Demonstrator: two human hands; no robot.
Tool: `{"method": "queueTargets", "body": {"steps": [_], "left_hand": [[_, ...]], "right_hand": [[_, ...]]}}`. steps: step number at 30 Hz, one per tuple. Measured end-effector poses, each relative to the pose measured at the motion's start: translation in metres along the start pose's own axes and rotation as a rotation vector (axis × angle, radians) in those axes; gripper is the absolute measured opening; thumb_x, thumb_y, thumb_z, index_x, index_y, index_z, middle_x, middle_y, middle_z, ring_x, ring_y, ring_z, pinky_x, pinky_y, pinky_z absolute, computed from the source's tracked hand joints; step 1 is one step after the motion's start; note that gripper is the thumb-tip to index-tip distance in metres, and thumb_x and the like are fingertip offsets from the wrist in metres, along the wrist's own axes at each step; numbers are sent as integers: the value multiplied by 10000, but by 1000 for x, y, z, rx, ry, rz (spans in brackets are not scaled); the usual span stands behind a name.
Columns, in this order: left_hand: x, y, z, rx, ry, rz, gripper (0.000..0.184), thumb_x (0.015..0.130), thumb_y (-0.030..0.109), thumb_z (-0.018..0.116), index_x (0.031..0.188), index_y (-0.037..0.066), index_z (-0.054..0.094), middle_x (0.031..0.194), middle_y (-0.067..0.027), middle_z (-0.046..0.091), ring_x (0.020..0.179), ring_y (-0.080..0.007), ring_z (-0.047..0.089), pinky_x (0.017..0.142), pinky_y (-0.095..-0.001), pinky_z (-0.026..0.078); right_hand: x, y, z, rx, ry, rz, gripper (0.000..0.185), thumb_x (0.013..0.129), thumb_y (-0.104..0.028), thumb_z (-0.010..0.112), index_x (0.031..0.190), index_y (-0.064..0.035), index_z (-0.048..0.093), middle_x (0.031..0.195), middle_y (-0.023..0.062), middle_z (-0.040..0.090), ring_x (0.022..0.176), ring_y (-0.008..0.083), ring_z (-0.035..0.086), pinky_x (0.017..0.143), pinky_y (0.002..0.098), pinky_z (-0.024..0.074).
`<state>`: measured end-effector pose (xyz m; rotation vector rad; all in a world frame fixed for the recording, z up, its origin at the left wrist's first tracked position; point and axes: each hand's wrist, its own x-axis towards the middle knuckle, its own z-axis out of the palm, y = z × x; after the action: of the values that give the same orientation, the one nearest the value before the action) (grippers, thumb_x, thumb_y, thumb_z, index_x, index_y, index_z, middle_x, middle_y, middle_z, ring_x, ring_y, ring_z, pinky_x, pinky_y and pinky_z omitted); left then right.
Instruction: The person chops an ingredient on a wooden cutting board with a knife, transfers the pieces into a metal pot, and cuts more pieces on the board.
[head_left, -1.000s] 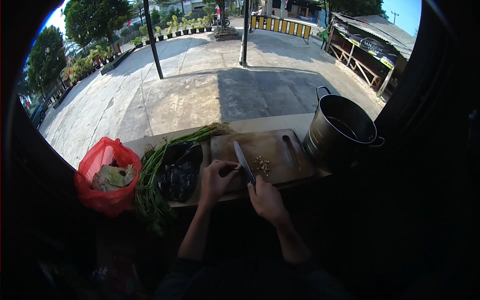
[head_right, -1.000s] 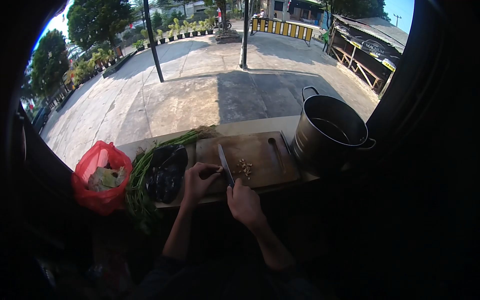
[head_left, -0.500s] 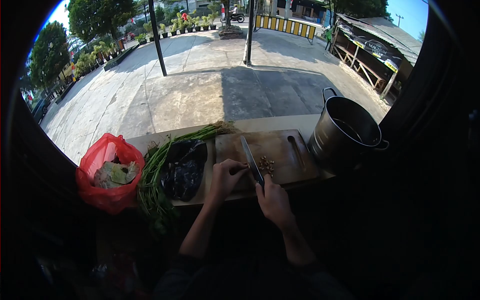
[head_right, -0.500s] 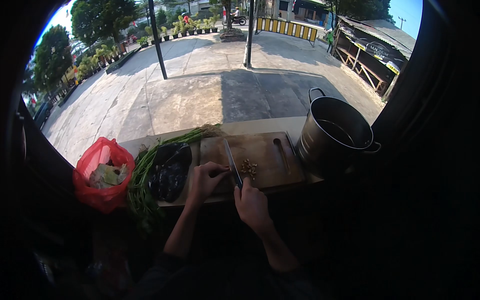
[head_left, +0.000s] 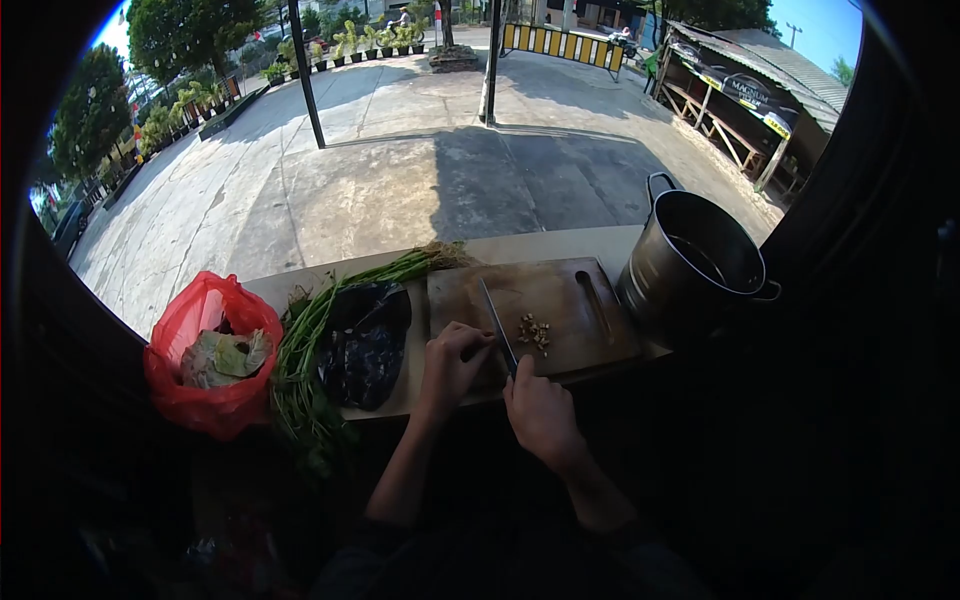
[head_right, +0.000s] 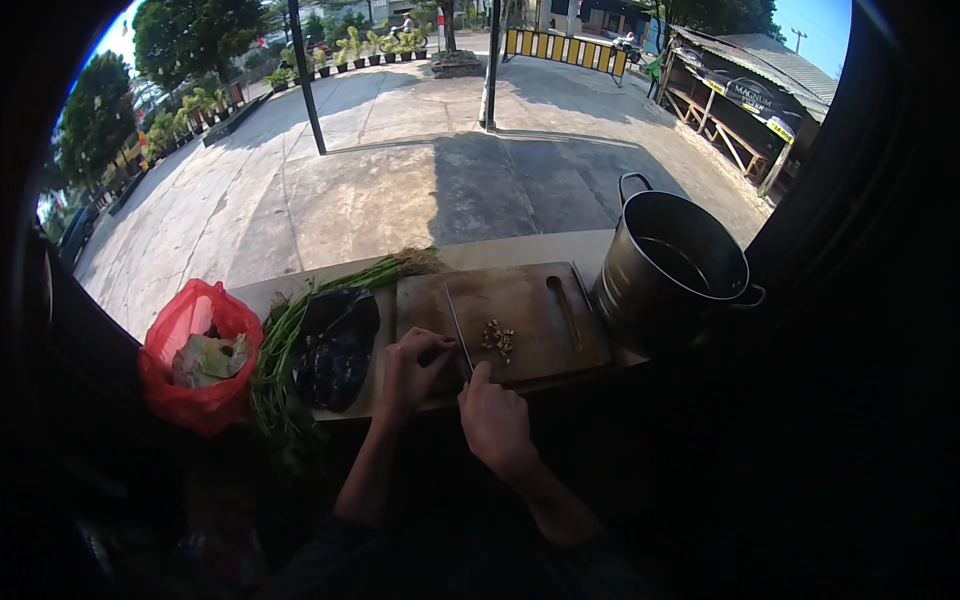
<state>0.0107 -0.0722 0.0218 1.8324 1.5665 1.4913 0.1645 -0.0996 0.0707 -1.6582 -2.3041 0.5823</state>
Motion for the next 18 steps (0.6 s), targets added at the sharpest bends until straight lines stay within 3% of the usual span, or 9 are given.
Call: {"method": "queueTargets", "body": {"steps": [4,7,18], "left_hand": [[0,-1,-1,-3,-1,-7,126,781,50,736,901,13,732,910,-130,702,810,-251,682,695,-331,542],[1,-2,0,-29,0,8,132,776,51,737,903,14,733,917,-129,705,814,-252,684,706,-333,544],[-1,0,1,35,84,-38,133,811,81,724,939,46,736,875,-144,676,777,-262,674,695,-345,533]], "right_hand": [[18,2,8,-122,31,-45,216,961,-221,496,998,-19,429,716,200,672,726,392,686,649,480,560],[30,1,8,-107,-12,-50,257,970,-246,491,1020,-3,425,775,225,668,764,431,664,685,524,532],[2,9,-1,-145,-45,-56,244,978,-247,475,1005,-11,417,761,219,662,768,432,660,687,528,530]]}}
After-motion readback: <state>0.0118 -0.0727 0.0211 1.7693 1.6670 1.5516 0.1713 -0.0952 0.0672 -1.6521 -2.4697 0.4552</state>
